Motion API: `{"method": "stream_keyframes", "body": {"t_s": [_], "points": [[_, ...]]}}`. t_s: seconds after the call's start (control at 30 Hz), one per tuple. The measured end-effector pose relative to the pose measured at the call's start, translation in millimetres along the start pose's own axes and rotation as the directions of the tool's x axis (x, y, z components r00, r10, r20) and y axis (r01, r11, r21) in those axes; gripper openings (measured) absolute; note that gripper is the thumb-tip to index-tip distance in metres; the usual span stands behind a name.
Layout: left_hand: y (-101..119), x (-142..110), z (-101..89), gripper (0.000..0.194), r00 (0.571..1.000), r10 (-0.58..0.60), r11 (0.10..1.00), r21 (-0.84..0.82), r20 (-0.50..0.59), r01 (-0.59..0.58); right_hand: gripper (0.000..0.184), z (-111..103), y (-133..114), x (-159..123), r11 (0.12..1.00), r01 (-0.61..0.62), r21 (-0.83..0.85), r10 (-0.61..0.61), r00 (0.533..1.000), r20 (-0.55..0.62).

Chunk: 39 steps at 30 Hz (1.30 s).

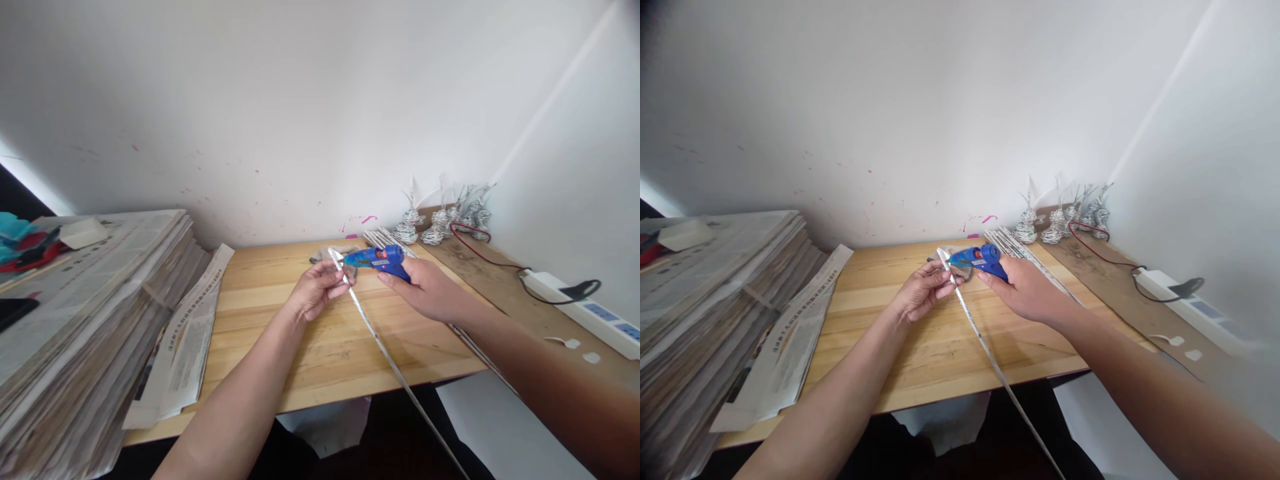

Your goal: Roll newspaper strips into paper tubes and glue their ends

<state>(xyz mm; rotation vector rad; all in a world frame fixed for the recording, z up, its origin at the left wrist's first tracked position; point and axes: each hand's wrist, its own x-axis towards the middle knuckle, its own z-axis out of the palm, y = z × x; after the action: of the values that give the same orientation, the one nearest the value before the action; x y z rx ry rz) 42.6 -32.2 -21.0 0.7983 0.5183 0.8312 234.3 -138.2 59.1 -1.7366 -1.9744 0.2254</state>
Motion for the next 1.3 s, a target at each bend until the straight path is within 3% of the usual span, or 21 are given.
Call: {"method": "stream_keyframes", "body": {"t_s": [1.3], "points": [[-1.0, 0.3, -1.6, 0.029, 0.999, 0.016, 1.000, 0.006, 0.033, -0.016, 0.036, 2.7, -2.4, -2.2, 1.000, 0.014, 0.006, -0.014, 1.000, 0.012]]}}
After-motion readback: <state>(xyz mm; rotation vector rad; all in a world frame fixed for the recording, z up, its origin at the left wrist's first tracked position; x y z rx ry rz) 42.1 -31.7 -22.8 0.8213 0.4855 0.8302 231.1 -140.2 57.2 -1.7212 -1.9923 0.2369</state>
